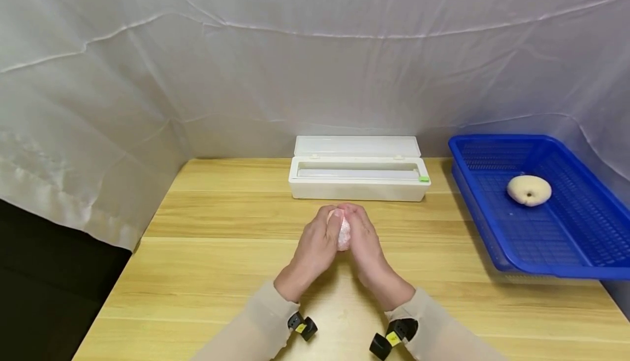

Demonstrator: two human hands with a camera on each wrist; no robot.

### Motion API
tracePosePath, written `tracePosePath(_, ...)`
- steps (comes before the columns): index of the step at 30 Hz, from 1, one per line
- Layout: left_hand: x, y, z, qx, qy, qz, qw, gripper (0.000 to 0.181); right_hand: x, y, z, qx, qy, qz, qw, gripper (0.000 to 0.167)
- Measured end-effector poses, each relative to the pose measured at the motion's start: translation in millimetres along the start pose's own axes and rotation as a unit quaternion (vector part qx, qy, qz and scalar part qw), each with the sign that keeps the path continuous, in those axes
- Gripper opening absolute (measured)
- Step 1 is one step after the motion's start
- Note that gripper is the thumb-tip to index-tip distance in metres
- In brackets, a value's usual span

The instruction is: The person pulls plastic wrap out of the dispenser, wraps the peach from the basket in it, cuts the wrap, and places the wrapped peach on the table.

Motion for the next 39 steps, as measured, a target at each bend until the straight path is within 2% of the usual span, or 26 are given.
tracePosePath(2,0.5,-1.1,1.9,0.007,-0.009,-0.001,0.9999,0.053,-0.4,0,-1,0.023,-0.009,0.013,0.9996,0.036)
tracePosePath(5,1.6,-2.1,3.9,0.011,-0.019,-0.001,0.9998,0.053,-0.9,0,-4,0.024,0.001,0.035,0.9991,0.034)
tracePosePath(8,3.0,-2.2,3.5,-0.008,-0.013,-0.017,0.9997,0.056,-0.1,3,-5,0.018,0.002,0.047,0.9987,0.036)
tracePosePath(11,4.9,-0.9,-0.2,-0.075,0.022,-0.042,0.9961,0.06,1.7,7,-5,0.035,-0.014,0.045,0.9983,0.039)
tracePosePath(14,7.1,-1.4,-4.0,-0.166,0.063,-0.067,0.9818,0.059,3.1,8,-5,0.055,-0.03,0.041,0.9972,0.041)
tracePosePath(16,7.4,-2.3,-5.7,-0.187,0.076,-0.077,0.9764,0.057,2.5,7,-4,0.053,-0.033,0.036,0.9974,0.041)
tracePosePath(18,8.0,-3.1,-6.9,-0.173,0.075,-0.077,0.9789,0.056,1.7,6,-4,0.042,-0.031,0.039,0.9979,0.041)
tracePosePath(21,8.1,-0.4,-8.4,-0.122,0.069,-0.057,0.9885,0.057,2.2,4,-3,0.026,-0.03,0.031,0.9987,0.042)
tracePosePath(24,9.0,3.8,-10.5,-0.131,0.081,-0.047,0.9869,0.061,4.7,4,-2,0.047,-0.039,-0.024,0.9978,0.044)
tracePosePath(25,9.8,5.8,-11.2,-0.148,0.091,-0.044,0.9838,0.063,5.8,4,-3,0.052,-0.041,-0.056,0.9963,0.045)
tracePosePath(26,10.9,6.6,-12.2,-0.185,0.104,-0.051,0.9759,0.065,6.6,5,-3,0.052,-0.041,-0.092,0.9936,0.045)
tracePosePath(28,12.8,8.2,-15.4,-0.258,0.142,-0.063,0.9536,0.071,6.5,9,-3,0.019,-0.029,-0.162,0.9862,0.055)
tracePosePath(30,13.8,10.0,-18.9,-0.316,0.18,-0.075,0.9284,0.075,5.8,14,-3,-0.024,0.006,-0.213,0.9767,0.071)
tracePosePath(32,13.8,10.6,-21.6,-0.349,0.205,-0.096,0.9092,0.08,6.1,19,-3,-0.078,0.042,-0.233,0.9685,0.085)
tracePosePath(33,13.5,12.0,-22.2,-0.343,0.207,-0.1,0.9107,0.079,6.4,22,-2,-0.105,0.056,-0.231,0.9656,0.089)
tracePosePath(35,13.0,14.0,-21.8,-0.325,0.198,-0.104,0.9188,0.077,7.5,26,-2,-0.145,0.079,-0.215,0.9627,0.084)
tracePosePath(37,13.2,15.4,-19.8,-0.297,0.178,-0.099,0.9329,0.072,8.8,29,-2,-0.197,0.093,-0.189,0.9574,0.078)
tracePosePath(39,13.8,15.9,-17.3,-0.266,0.161,-0.094,0.9458,0.065,8.5,30,-4,-0.248,0.111,-0.166,0.9477,0.077)
Point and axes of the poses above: each hand's wrist, its own x-axis towards the middle knuckle, its own y-axis out of the back of the hand, z = x × y, the point moved 5 cm from there along x, towards the middle knuckle, and after that the axes turned 5 degrees about -x, right-handed, at the moved point
